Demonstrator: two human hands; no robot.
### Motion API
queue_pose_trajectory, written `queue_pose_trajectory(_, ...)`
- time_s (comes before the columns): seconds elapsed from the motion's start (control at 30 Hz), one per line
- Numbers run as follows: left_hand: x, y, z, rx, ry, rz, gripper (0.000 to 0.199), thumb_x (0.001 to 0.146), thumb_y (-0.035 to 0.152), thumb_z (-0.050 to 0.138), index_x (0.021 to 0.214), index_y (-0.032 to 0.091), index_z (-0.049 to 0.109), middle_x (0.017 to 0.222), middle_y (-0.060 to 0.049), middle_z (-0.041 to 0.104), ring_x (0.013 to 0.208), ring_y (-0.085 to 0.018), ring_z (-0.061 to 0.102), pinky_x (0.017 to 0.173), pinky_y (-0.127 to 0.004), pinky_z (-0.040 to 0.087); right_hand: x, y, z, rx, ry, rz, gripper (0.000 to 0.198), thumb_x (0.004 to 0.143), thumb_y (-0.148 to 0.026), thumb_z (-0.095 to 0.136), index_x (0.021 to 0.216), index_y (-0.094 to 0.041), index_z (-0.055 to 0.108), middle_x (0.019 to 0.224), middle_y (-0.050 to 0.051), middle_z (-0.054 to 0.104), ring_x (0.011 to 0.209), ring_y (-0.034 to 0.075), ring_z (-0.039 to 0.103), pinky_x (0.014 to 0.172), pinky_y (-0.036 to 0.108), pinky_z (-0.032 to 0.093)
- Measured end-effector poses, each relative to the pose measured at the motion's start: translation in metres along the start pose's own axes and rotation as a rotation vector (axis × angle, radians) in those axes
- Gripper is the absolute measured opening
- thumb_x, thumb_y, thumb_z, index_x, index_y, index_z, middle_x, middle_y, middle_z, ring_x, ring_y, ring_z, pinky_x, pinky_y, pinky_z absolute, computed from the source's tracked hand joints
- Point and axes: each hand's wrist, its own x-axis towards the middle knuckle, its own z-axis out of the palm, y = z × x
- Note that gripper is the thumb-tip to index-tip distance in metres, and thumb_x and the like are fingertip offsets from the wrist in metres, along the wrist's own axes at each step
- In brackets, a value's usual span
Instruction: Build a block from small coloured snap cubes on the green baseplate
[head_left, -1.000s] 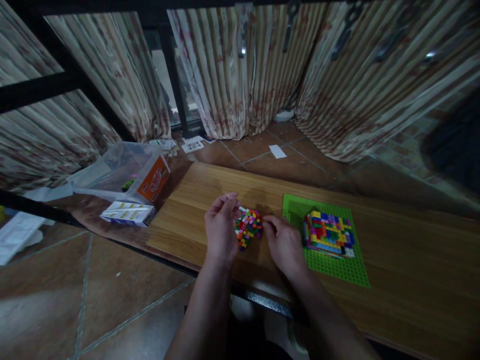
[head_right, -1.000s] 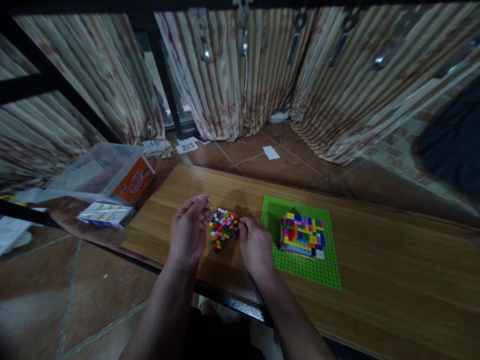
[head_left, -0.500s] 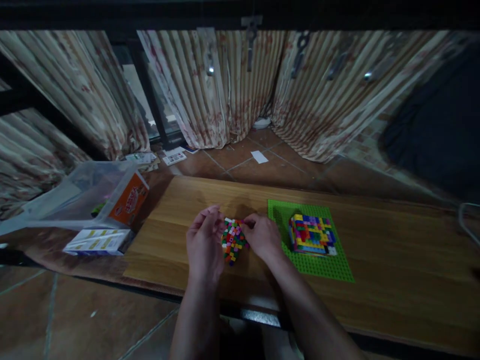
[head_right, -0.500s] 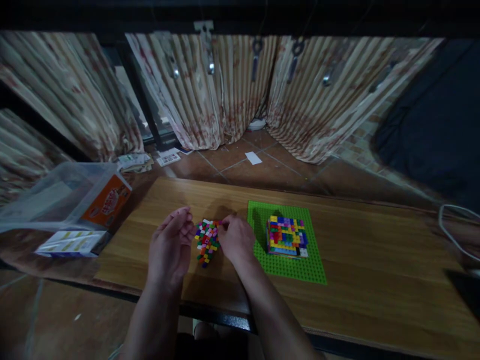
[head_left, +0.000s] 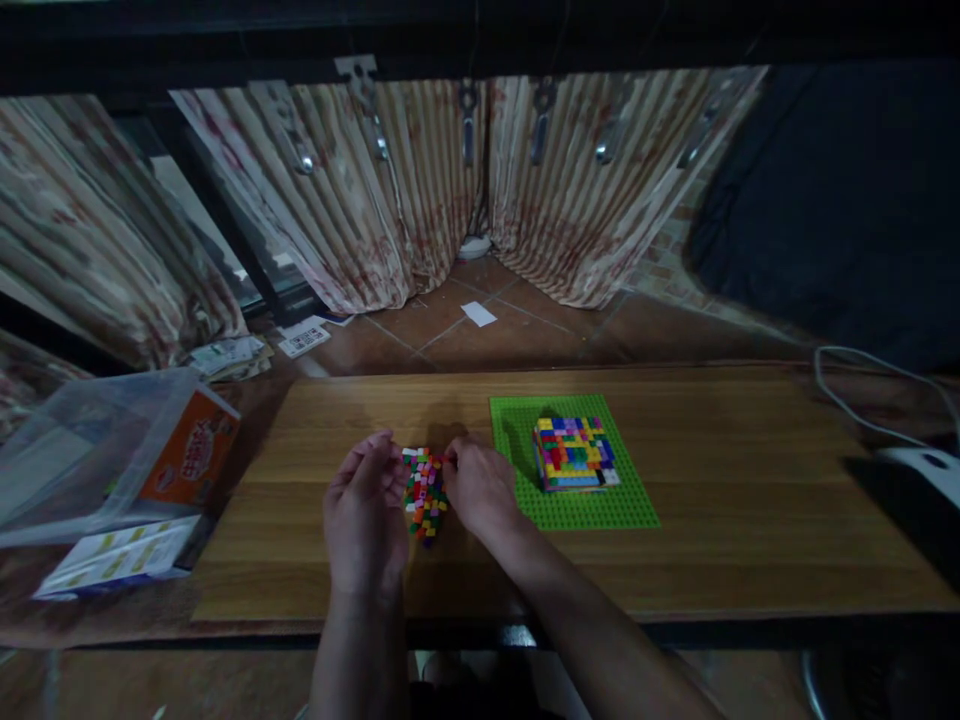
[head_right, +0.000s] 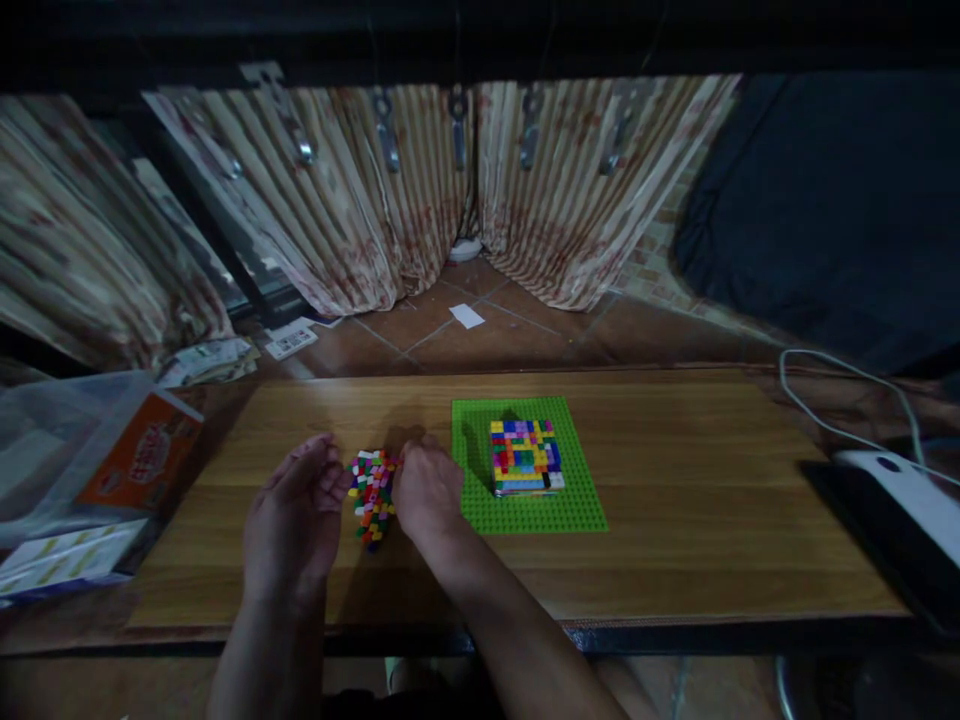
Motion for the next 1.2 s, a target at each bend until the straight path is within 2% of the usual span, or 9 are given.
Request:
queue_pose_trajectory(0.2,0.001,-0.002,-0.002,0.103,-0.015,0.027,0.027,0.058,0.024,0.080,0.080,0.013,0.069,0.071,0.003,0.062,0.061,-0.005,0.054,0.059,-0.015,0.042,-0.001,0.011,-0.001,0.187,0.057,-0.061,0.013,0.090,-0.019,0.058,0.088,-0.021,0.070,0.094,0.005,0.071,0.086,0.018,0.066,0.072,0.027,0.044)
queue_pose_trajectory(0.3,0.002,-0.008,-0.003,0.340,-0.082,0.060,0.027,0.065,0.028,0.077,0.087,0.014,0.070,0.077,0.001,0.066,0.066,-0.008,0.057,0.062,-0.018,0.044,-0.005,0.015,-0.010,0.349,0.118,-0.166,0.011,0.088,-0.015,0.058,0.088,-0.020,0.068,0.091,0.004,0.071,0.085,0.018,0.065,0.076,0.028,0.046)
queue_pose_trajectory(0.43,0.002,-0.017,-0.004,0.653,-0.260,0.129,0.027,0.075,0.036,0.070,0.090,0.013,0.071,0.083,-0.004,0.071,0.077,-0.015,0.064,0.070,-0.024,0.047,-0.016,0.015,-0.024,0.505,0.166,-0.318,0.014,0.088,-0.010,0.056,0.088,-0.020,0.066,0.087,0.003,0.068,0.080,0.016,0.064,0.075,0.027,0.046)
queue_pose_trajectory(0.53,0.001,-0.019,-0.005,0.684,-0.366,0.091,0.023,0.078,0.036,0.066,0.083,0.014,0.071,0.074,-0.002,0.069,0.070,-0.015,0.063,0.067,-0.024,0.047,-0.024,0.014,-0.032,0.560,0.180,-0.368,0.016,0.088,-0.010,0.056,0.086,-0.021,0.067,0.083,0.001,0.066,0.077,0.015,0.063,0.071,0.026,0.047)
queue_pose_trajectory(0.67,-0.001,-0.018,-0.005,0.677,-0.369,0.047,0.023,0.077,0.036,0.065,0.085,0.015,0.070,0.073,-0.001,0.068,0.066,-0.014,0.061,0.063,-0.024,0.047,-0.031,0.023,-0.044,0.561,0.199,-0.406,0.017,0.090,-0.013,0.054,0.091,-0.021,0.069,0.087,0.003,0.068,0.081,0.015,0.065,0.073,0.027,0.049)
queue_pose_trajectory(0.77,-0.004,-0.019,-0.002,0.762,-0.382,0.065,0.023,0.080,0.034,0.061,0.089,0.015,0.072,0.071,0.000,0.066,0.063,-0.013,0.058,0.061,-0.023,0.045,-0.030,0.047,-0.060,0.531,0.259,-0.387,0.018,0.091,-0.018,0.054,0.097,-0.023,0.071,0.092,0.003,0.070,0.085,0.017,0.066,0.076,0.031,0.051)
queue_pose_trajectory(0.97,-0.016,-0.032,0.010,0.895,-0.586,0.127,0.023,0.085,0.030,0.054,0.086,0.017,0.074,0.071,-0.001,0.067,0.068,-0.015,0.059,0.065,-0.025,0.043,-0.018,0.109,-0.092,0.617,0.496,-0.134,0.014,0.085,-0.032,0.065,0.093,-0.022,0.071,0.088,0.003,0.070,0.079,0.018,0.066,0.071,0.033,0.053)
queue_pose_trajectory(1.07,-0.021,-0.044,0.016,0.900,-0.664,0.099,0.026,0.087,0.030,0.052,0.092,0.017,0.074,0.076,-0.002,0.069,0.071,-0.016,0.059,0.065,-0.025,0.043,-0.018,0.121,-0.093,0.632,0.465,-0.126,0.013,0.085,-0.032,0.064,0.091,-0.022,0.071,0.087,0.002,0.070,0.078,0.017,0.066,0.073,0.033,0.054)
queue_pose_trajectory(1.2,-0.028,-0.056,0.022,0.895,-0.731,0.068,0.030,0.089,0.032,0.052,0.105,0.018,0.073,0.074,-0.001,0.067,0.064,-0.014,0.055,0.060,-0.025,0.040,-0.023,0.121,-0.084,0.612,0.341,-0.233,0.011,0.085,-0.029,0.065,0.092,-0.024,0.072,0.094,0.002,0.072,0.085,0.017,0.067,0.078,0.032,0.054)
